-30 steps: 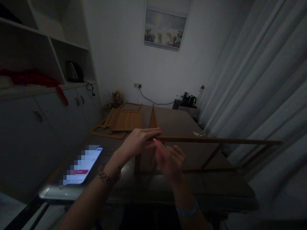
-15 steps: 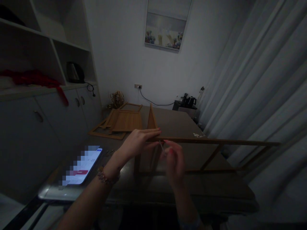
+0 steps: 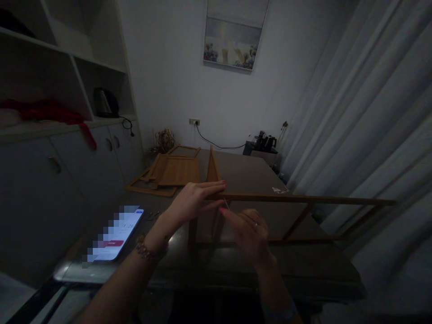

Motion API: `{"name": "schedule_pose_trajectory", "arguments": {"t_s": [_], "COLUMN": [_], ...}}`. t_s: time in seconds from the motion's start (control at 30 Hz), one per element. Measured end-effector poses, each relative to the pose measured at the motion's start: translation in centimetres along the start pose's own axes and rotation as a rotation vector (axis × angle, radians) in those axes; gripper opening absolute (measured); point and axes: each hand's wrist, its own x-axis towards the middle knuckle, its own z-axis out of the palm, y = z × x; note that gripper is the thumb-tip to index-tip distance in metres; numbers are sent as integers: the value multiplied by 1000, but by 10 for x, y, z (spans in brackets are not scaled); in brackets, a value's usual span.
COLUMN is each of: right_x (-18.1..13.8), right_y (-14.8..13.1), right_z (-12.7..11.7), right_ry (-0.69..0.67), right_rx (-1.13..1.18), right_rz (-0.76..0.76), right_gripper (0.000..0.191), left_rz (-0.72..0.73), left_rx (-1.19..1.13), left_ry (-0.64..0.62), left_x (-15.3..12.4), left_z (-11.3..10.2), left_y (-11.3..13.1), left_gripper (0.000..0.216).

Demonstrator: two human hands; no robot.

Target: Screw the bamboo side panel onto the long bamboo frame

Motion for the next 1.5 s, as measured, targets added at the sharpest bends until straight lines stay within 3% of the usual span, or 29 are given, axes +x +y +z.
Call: {"name": "schedule_pose_trajectory", "arguments": {"t_s": [0.2, 0.27, 0.4, 0.57, 0.67, 0.9, 1.0, 1.1, 1.2, 1.33, 1.5], "right_x": [6, 6, 6, 3, 2, 12, 12, 7, 0, -7, -5], "right_y": [-22, -24, -14, 4, 8, 0, -6, -12, -16, -14, -8], "right_z": [13, 13, 8, -2, -4, 16, 26, 31, 31, 24, 7], "right_ry": [55, 48, 4, -94, -129, 88, 205, 310, 304, 217, 230], "right_rx": [434, 522, 493, 398, 352, 136, 94, 171, 273, 228, -126], "right_rz": [499, 569, 463, 218, 161, 75, 142, 357, 519, 394, 225], "right_gripper": [22, 18, 12, 25, 26, 3, 10, 28, 26, 13, 4], "left_rz": [7, 5, -9, 1, 2, -9, 1, 15, 22, 18, 12], "left_rx": [-10, -25, -32, -35, -29, -21, -25, -22, -22, 0, 5], "left_ry": [-8, 0, 5, 8, 16, 0, 9, 19, 28, 19, 34], "left_x": [-1, -1, 0, 0, 0, -1, -1, -1, 0, 0, 0], "left_z": [0, 0, 0, 0, -1, 1, 1, 0, -1, 0, 0], "left_y": [-2, -1, -1, 0, 0, -2, -2, 0, 0, 0, 0], "left_gripper": [45, 44, 43, 43, 43, 43, 42, 41, 41, 42, 41]}}
